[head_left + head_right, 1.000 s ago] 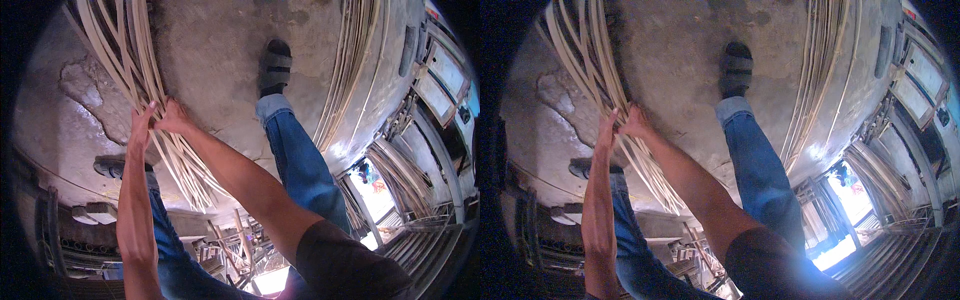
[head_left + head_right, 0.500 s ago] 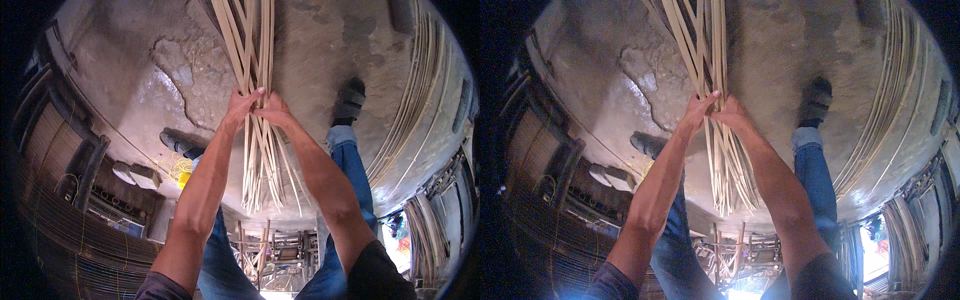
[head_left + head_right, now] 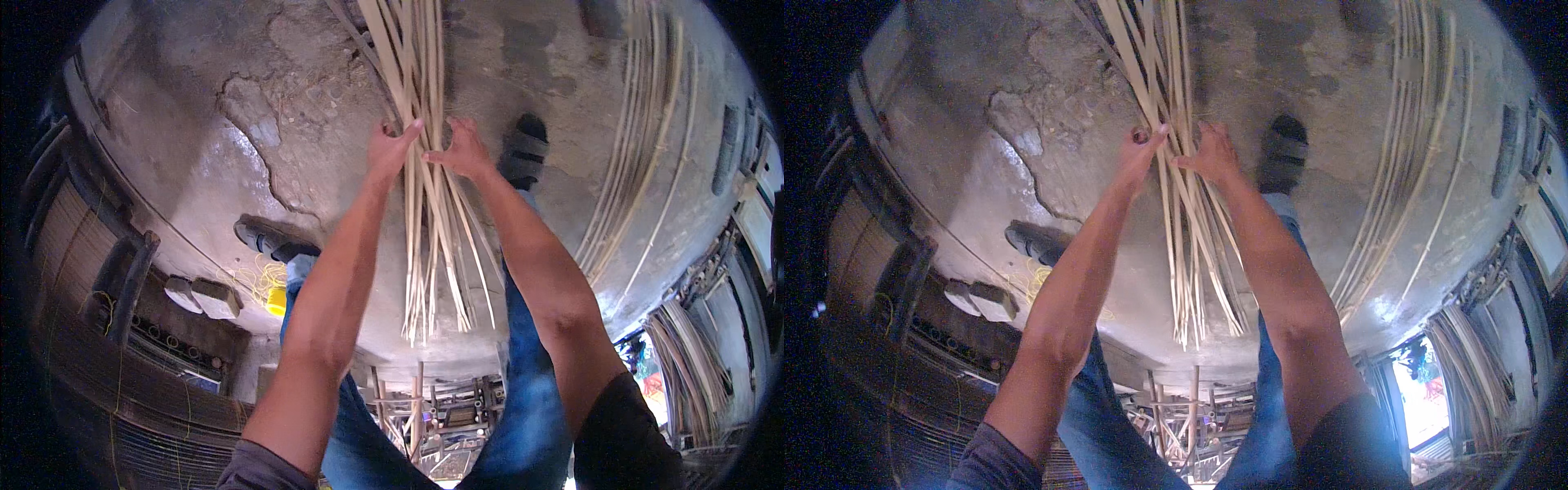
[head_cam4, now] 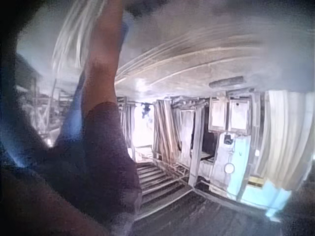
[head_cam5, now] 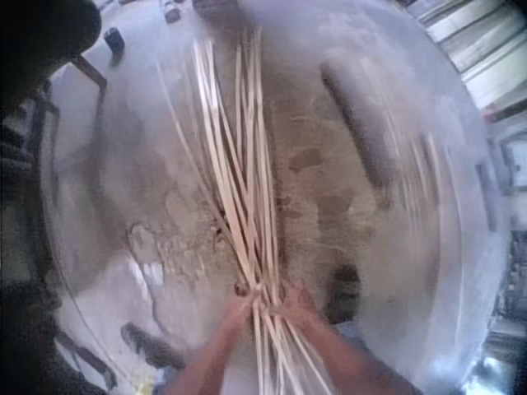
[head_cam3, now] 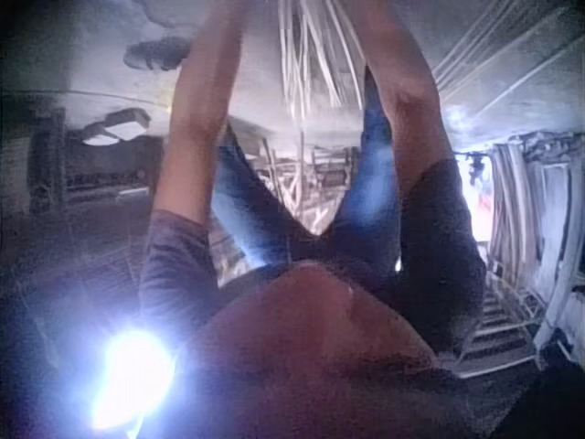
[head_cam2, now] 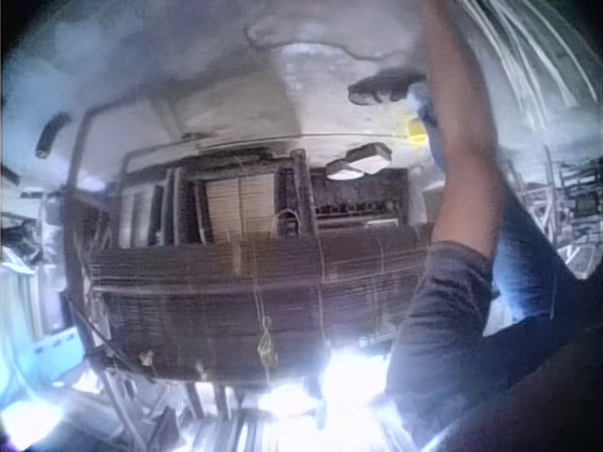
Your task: The person sits on the floor and gathers thin wooden strips, then stands to tie them together with yellow string on a wooden rack. The person repeatedly wraps and knots the string around the strips to secure them.
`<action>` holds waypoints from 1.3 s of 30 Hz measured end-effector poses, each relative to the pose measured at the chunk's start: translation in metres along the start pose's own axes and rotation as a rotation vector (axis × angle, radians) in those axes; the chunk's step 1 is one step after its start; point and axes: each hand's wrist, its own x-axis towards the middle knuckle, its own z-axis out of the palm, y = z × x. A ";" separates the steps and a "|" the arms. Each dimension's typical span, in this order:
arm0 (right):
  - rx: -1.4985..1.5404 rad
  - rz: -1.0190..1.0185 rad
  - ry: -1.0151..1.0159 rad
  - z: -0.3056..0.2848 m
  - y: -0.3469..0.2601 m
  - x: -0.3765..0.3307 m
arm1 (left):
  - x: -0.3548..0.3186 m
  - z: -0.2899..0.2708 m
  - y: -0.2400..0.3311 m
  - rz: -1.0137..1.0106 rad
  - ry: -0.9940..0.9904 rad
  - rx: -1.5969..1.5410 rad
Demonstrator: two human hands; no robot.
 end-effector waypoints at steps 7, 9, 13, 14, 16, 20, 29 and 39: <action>0.266 0.097 0.116 -0.161 -0.002 -0.193 | -0.204 -0.175 0.061 0.439 0.043 0.427; 0.340 0.137 0.116 -0.267 -0.036 -0.233 | -0.270 -0.221 0.163 0.202 -0.075 0.275; 0.486 -0.435 0.419 -0.513 -0.203 -0.282 | -0.426 -0.323 0.367 0.600 0.245 0.020; 0.471 -0.653 0.570 -0.581 -0.243 -0.303 | -0.477 -0.347 0.433 0.909 0.382 0.148; 0.382 -1.013 0.864 -0.693 -0.306 -0.353 | -0.578 -0.374 0.535 1.305 0.717 0.248; 0.072 -1.585 1.221 -0.837 -0.405 -0.460 | -0.763 -0.413 0.667 2.266 1.083 0.213; -0.290 -1.959 1.167 -0.867 -0.502 -0.557 | -0.910 -0.455 0.665 2.275 1.385 0.862; -0.537 -1.724 1.006 -0.809 -0.616 -0.571 | -0.862 -0.607 0.608 2.078 1.456 0.738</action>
